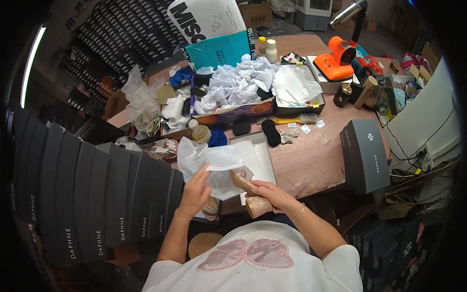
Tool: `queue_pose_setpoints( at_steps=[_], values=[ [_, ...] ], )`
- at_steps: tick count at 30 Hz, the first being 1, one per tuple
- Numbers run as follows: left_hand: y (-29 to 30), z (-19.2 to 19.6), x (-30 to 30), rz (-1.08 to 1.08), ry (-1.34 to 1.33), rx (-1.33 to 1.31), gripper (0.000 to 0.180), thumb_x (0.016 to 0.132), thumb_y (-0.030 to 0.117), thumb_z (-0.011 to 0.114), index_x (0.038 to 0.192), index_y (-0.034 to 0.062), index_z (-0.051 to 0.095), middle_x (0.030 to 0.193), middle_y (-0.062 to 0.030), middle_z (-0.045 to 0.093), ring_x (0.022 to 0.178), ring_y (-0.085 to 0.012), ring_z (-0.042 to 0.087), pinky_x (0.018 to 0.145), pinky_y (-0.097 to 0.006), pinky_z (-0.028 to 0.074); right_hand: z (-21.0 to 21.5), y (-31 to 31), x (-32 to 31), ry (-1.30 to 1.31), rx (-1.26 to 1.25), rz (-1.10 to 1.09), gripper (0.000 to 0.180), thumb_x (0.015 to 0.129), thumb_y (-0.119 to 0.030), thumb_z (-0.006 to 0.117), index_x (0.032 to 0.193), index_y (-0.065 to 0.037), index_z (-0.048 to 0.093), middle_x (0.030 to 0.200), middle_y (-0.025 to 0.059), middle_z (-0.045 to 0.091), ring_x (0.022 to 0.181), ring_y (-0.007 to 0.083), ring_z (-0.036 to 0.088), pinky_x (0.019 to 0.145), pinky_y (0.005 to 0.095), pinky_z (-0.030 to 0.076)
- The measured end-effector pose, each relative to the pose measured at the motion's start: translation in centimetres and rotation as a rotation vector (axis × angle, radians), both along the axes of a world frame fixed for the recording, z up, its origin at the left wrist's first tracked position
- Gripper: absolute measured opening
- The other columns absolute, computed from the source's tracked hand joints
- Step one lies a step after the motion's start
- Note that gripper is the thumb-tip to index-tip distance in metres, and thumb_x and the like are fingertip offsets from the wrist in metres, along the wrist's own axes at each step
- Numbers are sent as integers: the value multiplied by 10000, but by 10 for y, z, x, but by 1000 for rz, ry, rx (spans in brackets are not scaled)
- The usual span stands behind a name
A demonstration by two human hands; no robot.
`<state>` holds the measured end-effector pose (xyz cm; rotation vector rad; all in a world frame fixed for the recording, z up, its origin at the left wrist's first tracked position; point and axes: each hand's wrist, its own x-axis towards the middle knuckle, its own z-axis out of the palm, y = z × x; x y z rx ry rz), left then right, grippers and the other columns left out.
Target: Packing shoes into boxes at a manufacturing station.
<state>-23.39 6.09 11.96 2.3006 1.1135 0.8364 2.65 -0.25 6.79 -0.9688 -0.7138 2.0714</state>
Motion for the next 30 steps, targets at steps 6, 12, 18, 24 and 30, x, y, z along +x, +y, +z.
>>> queue_pose_setpoints(
  at_steps=[6,12,18,24,30],
  values=[
    [-44,6,21,-215,-126,96,401,703,-86,580,1104,-69,581,1302,-190,529,825,-302,657,696,-348,529,5,3,-71,413,-313,-481,479,958,-265,462,1356,-9,388,1170,165,601,937,185,657,753,317,566],
    [-55,-11,43,-293,-140,123,474,674,-81,592,1147,-48,582,1304,-180,534,777,-274,662,661,-334,539,-50,33,-75,516,-55,-477,474,962,-247,460,1370,-22,379,1215,153,567,1017,202,605,840,318,509],
    [-61,-20,71,-529,-195,173,486,687,-77,601,1169,-16,589,1256,-167,574,804,-250,669,663,-321,550,-68,49,-41,618,27,-255,470,965,-229,459,1384,-35,370,1260,140,534,1096,219,553,926,319,452],
    [-64,-19,86,-521,-198,112,430,688,-69,621,1114,-10,619,1238,-165,588,656,-230,637,587,-315,534,-87,48,-10,675,23,-176,470,968,-211,457,1398,-48,361,1305,128,500,1175,236,502,1012,320,395],
    [-69,-22,96,-569,-230,123,410,695,-40,617,1104,-8,623,1246,-159,586,724,-209,660,590,-297,535,-59,51,-13,439,244,-231,465,964,-214,469,1392,-57,377,1311,125,494,1200,242,486,1041,315,377]
  ],
)
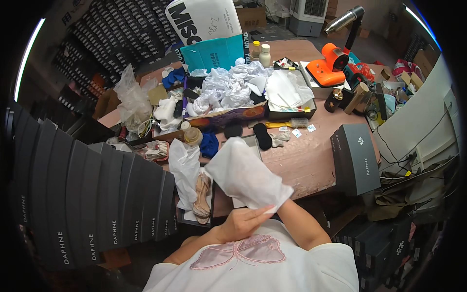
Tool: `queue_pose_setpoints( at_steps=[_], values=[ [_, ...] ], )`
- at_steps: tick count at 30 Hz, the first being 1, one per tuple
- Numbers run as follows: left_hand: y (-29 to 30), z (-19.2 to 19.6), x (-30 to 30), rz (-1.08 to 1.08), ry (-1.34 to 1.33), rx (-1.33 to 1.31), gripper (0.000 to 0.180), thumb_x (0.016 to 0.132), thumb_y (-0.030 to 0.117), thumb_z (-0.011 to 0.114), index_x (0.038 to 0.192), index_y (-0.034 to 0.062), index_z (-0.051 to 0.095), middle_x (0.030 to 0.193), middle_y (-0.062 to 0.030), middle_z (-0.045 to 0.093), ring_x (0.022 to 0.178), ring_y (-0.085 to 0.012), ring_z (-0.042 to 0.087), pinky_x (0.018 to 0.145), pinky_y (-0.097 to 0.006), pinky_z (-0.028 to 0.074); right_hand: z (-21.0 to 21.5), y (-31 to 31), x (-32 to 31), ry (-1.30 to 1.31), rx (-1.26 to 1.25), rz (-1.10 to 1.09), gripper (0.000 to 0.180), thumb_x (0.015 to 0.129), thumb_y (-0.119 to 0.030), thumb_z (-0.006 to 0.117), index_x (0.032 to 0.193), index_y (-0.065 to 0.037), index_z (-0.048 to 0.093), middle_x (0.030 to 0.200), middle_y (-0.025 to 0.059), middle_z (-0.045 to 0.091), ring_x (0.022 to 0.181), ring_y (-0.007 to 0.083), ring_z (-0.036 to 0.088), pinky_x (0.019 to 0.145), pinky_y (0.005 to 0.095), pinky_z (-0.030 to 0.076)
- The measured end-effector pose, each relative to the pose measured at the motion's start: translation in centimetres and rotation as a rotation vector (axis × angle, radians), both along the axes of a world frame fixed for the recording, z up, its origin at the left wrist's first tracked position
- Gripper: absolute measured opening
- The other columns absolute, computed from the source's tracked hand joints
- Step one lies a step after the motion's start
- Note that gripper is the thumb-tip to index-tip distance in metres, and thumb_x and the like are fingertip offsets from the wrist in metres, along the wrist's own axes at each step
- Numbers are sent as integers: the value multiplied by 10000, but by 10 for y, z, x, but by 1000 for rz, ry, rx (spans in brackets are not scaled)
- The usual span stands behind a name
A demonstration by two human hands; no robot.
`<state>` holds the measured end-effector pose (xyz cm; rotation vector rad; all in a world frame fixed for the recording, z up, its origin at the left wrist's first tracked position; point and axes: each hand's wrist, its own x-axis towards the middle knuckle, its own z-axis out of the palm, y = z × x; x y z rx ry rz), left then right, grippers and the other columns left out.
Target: Packing shoes into boxes at a manufacturing station.
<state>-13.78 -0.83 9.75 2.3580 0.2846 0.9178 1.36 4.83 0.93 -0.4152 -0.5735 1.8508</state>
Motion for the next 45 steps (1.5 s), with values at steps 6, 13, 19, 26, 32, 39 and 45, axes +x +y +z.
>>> queue_pose_setpoints(
  at_steps=[6,13,19,26,32,39,45],
  values=[
    [-14,-1,10,-129,51,-101,568,678,-34,624,1238,41,561,1338,-142,514,846,-254,664,657,-307,549,60,-10,-18,-943,490,-338,455,953,-237,493,1367,-63,418,1280,131,514,1169,236,505,1012,304,397],
    [7,-43,-43,414,-792,-1480,829,796,224,739,1449,92,247,1429,-148,348,1333,-247,314,1098,-475,267,98,-27,-22,-1359,765,-374,446,939,-264,522,1337,-71,465,1243,138,538,1133,228,528,978,291,422],
    [53,-54,-49,635,-1058,-1594,616,797,188,739,1317,61,434,1285,-81,510,1177,-237,489,1038,-409,380,-14,-42,-32,-995,440,-34,522,940,-355,493,1384,-98,399,1304,140,496,1201,263,486,1028,353,386],
    [21,-61,4,470,-865,-1462,484,816,51,687,1257,23,488,1205,-66,559,1085,-183,547,952,-349,438,22,-86,12,187,-383,-113,839,857,-634,482,1448,-89,242,1365,189,420,1205,369,488,1016,514,393],
    [64,-78,5,-91,550,-982,513,801,114,698,1280,41,529,1232,-160,571,1191,-208,523,962,-351,437,20,-125,75,-290,-523,-716,485,867,-162,604,1287,2,425,1149,102,575,1048,214,584,891,360,496],
    [139,-202,25,28,994,131,533,797,15,530,1322,93,477,1328,-209,458,1275,-357,396,1037,-520,332,25,-141,87,-509,-468,-730,524,870,-170,610,1314,15,401,1230,114,532,1114,208,536,947,334,438],
    [175,-178,21,-78,958,192,491,815,43,524,1297,137,506,1329,-196,455,1313,-332,373,1048,-577,300,30,-119,107,-397,-262,-633,614,874,-319,641,1337,-7,386,1230,107,528,1116,206,530,944,350,442]
  ],
)
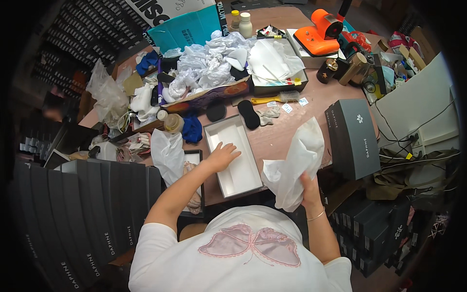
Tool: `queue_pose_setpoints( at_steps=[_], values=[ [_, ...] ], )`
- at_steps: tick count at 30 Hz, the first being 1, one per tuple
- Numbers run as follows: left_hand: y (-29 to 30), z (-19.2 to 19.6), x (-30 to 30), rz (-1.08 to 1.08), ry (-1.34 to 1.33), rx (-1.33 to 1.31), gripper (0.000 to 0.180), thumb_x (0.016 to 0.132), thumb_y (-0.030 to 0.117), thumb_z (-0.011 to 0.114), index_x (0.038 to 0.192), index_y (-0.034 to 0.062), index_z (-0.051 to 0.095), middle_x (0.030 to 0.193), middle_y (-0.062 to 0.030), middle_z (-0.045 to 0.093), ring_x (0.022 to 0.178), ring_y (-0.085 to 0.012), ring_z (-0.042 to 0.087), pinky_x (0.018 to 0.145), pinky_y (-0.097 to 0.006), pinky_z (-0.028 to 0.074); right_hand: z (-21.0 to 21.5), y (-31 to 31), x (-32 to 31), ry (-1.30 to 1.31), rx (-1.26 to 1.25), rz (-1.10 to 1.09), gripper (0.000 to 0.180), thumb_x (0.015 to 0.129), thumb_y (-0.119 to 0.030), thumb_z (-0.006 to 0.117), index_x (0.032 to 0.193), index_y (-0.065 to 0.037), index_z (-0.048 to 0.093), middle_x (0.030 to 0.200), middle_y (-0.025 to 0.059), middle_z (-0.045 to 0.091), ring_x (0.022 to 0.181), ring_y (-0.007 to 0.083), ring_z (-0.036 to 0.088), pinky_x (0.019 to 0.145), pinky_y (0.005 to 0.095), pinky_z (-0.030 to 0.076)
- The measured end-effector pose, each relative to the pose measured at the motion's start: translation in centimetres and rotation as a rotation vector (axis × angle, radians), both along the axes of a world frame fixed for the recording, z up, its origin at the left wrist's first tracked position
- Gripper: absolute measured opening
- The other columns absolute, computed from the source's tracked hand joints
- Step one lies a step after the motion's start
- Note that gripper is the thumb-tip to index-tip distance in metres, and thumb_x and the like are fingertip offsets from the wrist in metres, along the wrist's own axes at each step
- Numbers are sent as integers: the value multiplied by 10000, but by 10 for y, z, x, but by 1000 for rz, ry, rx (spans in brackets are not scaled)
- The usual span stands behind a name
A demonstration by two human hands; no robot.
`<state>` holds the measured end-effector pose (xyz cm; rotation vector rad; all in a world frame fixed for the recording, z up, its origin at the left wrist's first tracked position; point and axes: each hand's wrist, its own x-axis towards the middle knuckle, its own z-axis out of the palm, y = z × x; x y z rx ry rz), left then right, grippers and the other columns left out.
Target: Packing shoes into boxes at a manufacturing station.
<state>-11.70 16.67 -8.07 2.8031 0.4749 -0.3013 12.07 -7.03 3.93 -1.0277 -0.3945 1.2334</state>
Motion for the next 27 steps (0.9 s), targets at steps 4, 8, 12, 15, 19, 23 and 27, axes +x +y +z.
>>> queue_pose_setpoints(
  at_steps=[4,8,12,15,19,23,27],
  values=[
    [-40,-50,-9,24,-216,305,397,821,96,537,1218,104,543,1201,-172,530,1234,-369,436,986,-548,378,1,40,-16,-2,-79,18,643,865,-358,648,1338,-12,383,1230,105,523,1109,203,528,931,358,449],
    [-26,-62,12,19,-53,-58,227,816,109,519,1025,45,581,891,-137,611,922,-326,601,749,-416,516,6,41,-26,7,-51,13,653,862,-386,644,1333,-13,389,1195,109,545,1080,222,556,915,361,469],
    [16,2,4,611,-883,-161,202,814,11,519,1001,37,588,908,-178,624,847,-364,607,750,-431,491,8,38,-17,66,13,-88,612,865,-390,623,1289,9,435,1171,119,573,1057,248,589,912,384,486],
    [46,85,-15,906,-1136,-145,152,921,61,499,1039,5,577,928,-181,617,778,-345,580,678,-365,452,-10,58,-36,-31,-60,-72,501,894,-311,589,1252,22,480,1149,126,591,1052,234,594,902,371,481],
    [39,129,-7,550,-1135,87,307,831,-46,514,1115,43,589,948,-165,590,861,-355,586,751,-397,476,-98,116,-99,-912,-272,526,471,853,-305,605,1170,36,531,1086,180,596,986,311,597,867,428,464],
    [12,96,-12,376,-795,49,407,737,-70,541,1109,71,626,978,-130,604,910,-319,586,837,-374,472,-139,118,-143,-1498,-380,856,571,778,-326,667,1177,47,502,1152,237,532,1068,391,530,929,477,430],
    [-18,40,-22,225,-480,40,260,746,59,575,994,90,647,904,-111,569,908,-296,556,977,-450,384,-67,77,-130,-1593,92,724,667,755,-303,719,1242,59,442,1213,250,492,1136,401,478,943,480,417]
  ],
)
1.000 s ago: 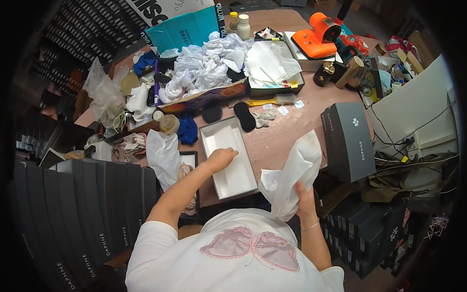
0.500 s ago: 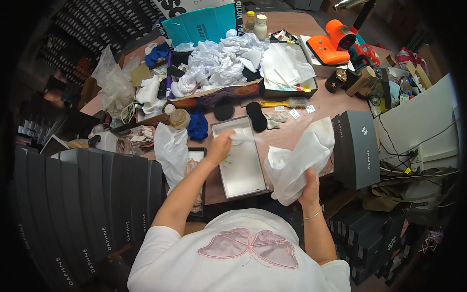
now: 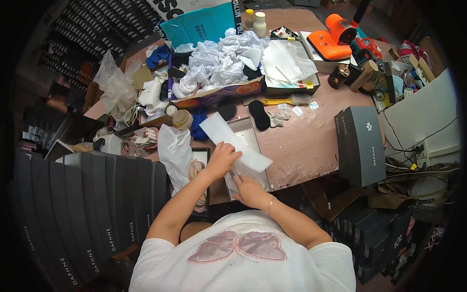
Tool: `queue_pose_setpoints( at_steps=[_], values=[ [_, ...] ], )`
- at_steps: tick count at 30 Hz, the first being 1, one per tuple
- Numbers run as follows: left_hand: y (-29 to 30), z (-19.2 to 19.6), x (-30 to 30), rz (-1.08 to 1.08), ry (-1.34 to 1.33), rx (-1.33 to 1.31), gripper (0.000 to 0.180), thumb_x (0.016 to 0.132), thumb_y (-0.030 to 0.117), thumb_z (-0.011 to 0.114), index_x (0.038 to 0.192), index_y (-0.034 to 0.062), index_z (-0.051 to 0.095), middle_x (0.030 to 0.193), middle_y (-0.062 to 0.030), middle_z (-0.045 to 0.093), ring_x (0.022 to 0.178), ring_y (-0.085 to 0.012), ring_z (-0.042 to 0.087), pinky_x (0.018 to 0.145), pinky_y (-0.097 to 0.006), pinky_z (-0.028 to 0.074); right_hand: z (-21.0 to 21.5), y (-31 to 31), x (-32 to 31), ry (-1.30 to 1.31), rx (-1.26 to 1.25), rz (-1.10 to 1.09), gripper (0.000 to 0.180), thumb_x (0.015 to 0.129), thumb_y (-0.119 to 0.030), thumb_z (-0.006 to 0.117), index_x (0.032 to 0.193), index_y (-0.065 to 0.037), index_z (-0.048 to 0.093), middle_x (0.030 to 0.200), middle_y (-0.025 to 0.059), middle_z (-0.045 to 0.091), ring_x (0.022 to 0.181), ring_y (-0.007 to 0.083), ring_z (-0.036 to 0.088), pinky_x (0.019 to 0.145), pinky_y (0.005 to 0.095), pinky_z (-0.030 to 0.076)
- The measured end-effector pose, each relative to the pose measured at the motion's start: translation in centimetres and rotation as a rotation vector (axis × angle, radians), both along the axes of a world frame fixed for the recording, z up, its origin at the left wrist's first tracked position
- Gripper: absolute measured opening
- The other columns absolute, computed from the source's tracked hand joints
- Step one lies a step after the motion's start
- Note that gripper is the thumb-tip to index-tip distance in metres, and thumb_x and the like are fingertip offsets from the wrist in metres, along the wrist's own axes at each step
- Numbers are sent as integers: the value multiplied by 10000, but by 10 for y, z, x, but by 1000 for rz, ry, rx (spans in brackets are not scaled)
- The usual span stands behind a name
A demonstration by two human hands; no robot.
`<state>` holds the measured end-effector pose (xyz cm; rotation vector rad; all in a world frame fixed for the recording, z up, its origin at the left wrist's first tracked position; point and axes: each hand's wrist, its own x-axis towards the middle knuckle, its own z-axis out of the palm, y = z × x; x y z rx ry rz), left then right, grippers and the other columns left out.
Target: Packing shoes into boxes at a manufacturing station.
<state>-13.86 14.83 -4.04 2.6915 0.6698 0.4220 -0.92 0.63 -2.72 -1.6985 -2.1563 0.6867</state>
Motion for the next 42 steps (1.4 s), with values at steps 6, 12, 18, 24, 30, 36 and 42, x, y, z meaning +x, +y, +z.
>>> queue_pose_setpoints(
  at_steps=[6,12,18,24,30,36,42],
  values=[
    [-32,-51,11,-215,211,-230,180,741,156,595,880,59,655,926,-92,566,956,-275,545,1089,-537,241,-18,13,22,44,83,-156,775,815,-336,680,1339,104,315,1218,301,478,1128,450,477,963,440,406],
    [-52,-4,-53,626,-451,-284,318,814,2,544,1130,8,583,1113,-187,569,1100,-367,535,988,-427,405,-77,3,24,27,-347,-71,780,852,-350,627,1369,105,260,1048,329,551,935,467,569,816,492,471],
    [-87,-82,-164,1100,-61,-551,391,846,147,602,1208,8,546,1121,-220,599,1041,-357,581,873,-394,471,-52,13,21,49,-297,-24,734,868,-292,617,1381,88,256,1193,349,469,1053,481,514,906,472,441],
    [-65,-86,-178,981,-186,-858,376,776,173,710,1094,-10,627,914,-161,670,831,-260,651,734,-324,509,15,22,28,321,-90,41,775,823,-223,688,1422,16,257,1380,297,351,1264,458,368,1049,433,341],
    [-67,19,-145,447,-205,-1076,330,761,128,702,1039,-39,642,799,-91,656,732,-125,588,682,-293,492,106,40,-28,-84,214,543,1003,611,-267,826,1454,-196,289,1415,222,346,1332,367,326,1085,541,238],
    [-31,39,-137,299,-333,-1234,324,842,97,656,1147,-1,608,971,-50,653,830,-115,603,728,-265,494,79,23,9,204,-494,481,842,759,-225,680,1476,-155,245,1096,172,578,936,284,630,835,405,497],
    [91,-18,-158,822,530,-318,383,849,105,511,1229,65,537,945,-217,669,926,-371,646,770,-476,514,37,-36,76,1344,-906,-215,790,822,-287,650,1479,-95,254,1039,133,567,850,214,643,768,339,524]
  ],
)
